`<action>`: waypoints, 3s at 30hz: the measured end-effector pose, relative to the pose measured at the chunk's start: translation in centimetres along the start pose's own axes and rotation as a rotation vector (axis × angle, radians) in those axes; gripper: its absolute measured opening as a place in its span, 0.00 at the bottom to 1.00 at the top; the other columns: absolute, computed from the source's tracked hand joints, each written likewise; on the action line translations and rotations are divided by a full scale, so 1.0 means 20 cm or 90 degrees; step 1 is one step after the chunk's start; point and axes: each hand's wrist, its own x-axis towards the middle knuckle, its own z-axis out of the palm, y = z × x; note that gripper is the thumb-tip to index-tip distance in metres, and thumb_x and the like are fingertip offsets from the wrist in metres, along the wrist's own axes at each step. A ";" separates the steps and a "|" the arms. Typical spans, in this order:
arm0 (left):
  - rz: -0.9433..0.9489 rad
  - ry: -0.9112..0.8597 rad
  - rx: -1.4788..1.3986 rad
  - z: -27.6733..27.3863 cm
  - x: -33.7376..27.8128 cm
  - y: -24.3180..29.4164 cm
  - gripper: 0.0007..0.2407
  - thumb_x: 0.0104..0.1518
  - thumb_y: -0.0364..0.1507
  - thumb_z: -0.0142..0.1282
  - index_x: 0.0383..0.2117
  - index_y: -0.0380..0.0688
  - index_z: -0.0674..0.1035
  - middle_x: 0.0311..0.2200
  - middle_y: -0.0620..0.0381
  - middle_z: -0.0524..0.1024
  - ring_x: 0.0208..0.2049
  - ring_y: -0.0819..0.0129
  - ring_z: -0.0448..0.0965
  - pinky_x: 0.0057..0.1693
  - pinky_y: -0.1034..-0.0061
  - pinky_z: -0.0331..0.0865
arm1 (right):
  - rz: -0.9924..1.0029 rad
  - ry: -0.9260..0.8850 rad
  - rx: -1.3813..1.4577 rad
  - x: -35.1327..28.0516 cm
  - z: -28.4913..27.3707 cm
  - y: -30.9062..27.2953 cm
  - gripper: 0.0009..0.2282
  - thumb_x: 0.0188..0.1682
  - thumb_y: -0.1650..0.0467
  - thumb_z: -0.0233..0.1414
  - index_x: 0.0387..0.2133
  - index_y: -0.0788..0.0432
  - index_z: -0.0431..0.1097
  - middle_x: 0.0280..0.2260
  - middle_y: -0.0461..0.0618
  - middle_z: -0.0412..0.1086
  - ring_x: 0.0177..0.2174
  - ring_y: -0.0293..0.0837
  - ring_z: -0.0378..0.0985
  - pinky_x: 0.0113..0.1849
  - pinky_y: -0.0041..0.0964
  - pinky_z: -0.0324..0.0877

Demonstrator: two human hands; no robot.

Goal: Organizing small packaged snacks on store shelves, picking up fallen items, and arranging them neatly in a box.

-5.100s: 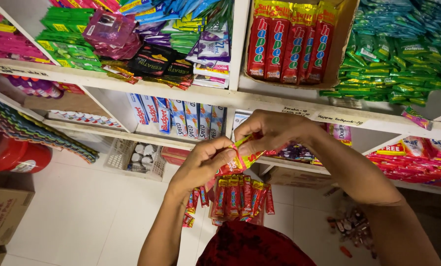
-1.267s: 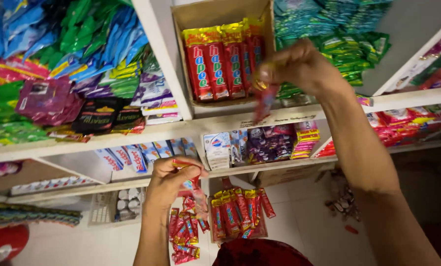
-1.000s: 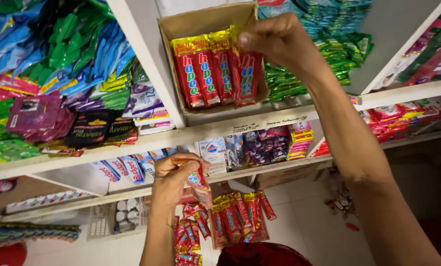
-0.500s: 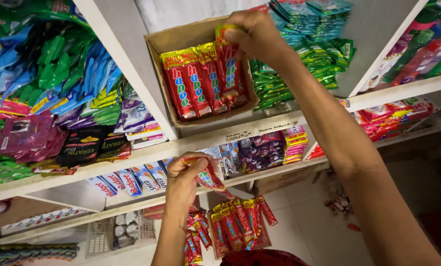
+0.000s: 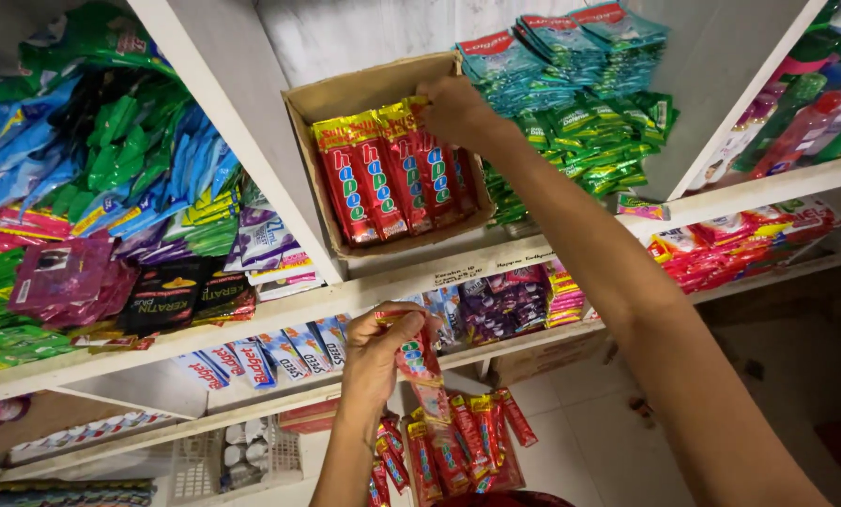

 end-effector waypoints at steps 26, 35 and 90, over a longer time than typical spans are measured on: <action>0.005 -0.005 -0.037 -0.02 0.03 -0.01 0.06 0.55 0.23 0.64 0.37 0.37 0.84 0.32 0.47 0.86 0.30 0.62 0.85 0.39 0.68 0.79 | -0.097 -0.279 -0.494 -0.35 0.28 -0.02 0.12 0.45 0.66 0.56 0.41 0.55 0.76 0.44 0.57 0.75 0.44 0.57 0.78 0.41 0.57 0.74; 0.003 -0.015 -0.051 0.01 0.04 -0.05 0.06 0.55 0.23 0.65 0.36 0.37 0.85 0.31 0.47 0.85 0.31 0.61 0.85 0.40 0.66 0.80 | -0.098 -0.264 -0.476 -0.40 0.34 0.06 0.12 0.49 0.65 0.55 0.43 0.56 0.76 0.45 0.58 0.73 0.45 0.57 0.79 0.42 0.54 0.75; 0.115 0.076 -0.057 0.27 0.26 0.40 0.06 0.59 0.23 0.62 0.39 0.33 0.82 0.37 0.46 0.83 0.38 0.63 0.85 0.44 0.68 0.80 | -0.164 -0.394 0.268 -1.05 0.41 -0.12 0.12 0.46 0.64 0.65 0.33 0.61 0.81 0.27 0.48 0.80 0.28 0.35 0.80 0.32 0.33 0.74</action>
